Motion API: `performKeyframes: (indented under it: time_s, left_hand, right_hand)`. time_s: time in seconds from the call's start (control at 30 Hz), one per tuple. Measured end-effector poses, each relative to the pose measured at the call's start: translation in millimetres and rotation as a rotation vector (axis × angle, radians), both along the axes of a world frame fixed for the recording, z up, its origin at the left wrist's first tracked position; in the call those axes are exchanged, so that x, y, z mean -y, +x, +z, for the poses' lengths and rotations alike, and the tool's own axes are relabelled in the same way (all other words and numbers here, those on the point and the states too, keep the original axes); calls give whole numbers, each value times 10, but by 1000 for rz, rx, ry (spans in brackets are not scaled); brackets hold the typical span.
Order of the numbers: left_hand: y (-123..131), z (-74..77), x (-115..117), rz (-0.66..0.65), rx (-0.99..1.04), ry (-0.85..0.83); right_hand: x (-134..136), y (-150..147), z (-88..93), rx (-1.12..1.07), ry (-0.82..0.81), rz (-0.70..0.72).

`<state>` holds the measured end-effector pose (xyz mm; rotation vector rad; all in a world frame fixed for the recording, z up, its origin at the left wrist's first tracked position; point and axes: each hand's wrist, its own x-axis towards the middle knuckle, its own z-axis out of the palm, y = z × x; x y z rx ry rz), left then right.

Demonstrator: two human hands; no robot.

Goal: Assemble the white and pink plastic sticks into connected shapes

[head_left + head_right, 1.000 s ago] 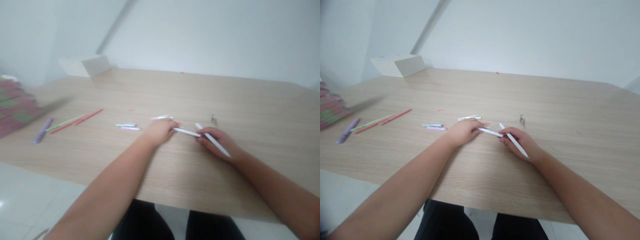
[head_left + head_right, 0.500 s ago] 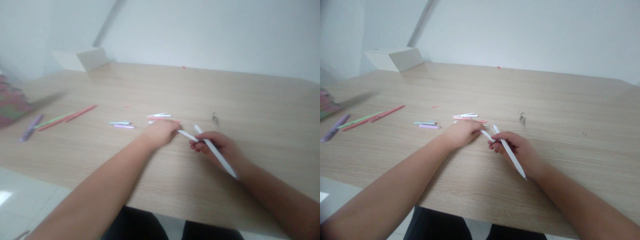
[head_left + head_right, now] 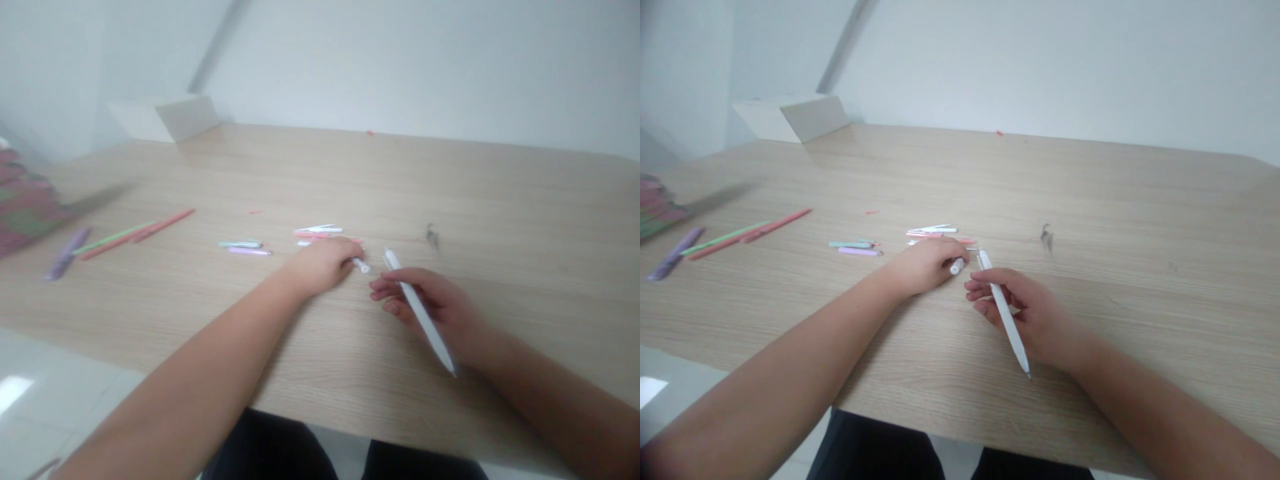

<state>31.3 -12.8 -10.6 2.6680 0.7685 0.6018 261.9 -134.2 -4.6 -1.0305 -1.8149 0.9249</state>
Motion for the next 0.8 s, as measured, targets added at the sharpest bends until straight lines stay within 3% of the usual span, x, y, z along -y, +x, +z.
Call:
performKeyframes:
  time_s: [0.57,0.8]
  left_hand:
    - [-21,175,81,-19,-25,-48]
    - [-41,147,59,-27,1,-36]
  right_hand:
    - [-64,104,-96,298,22,29]
    - [-67,117,-94,316,-14,53]
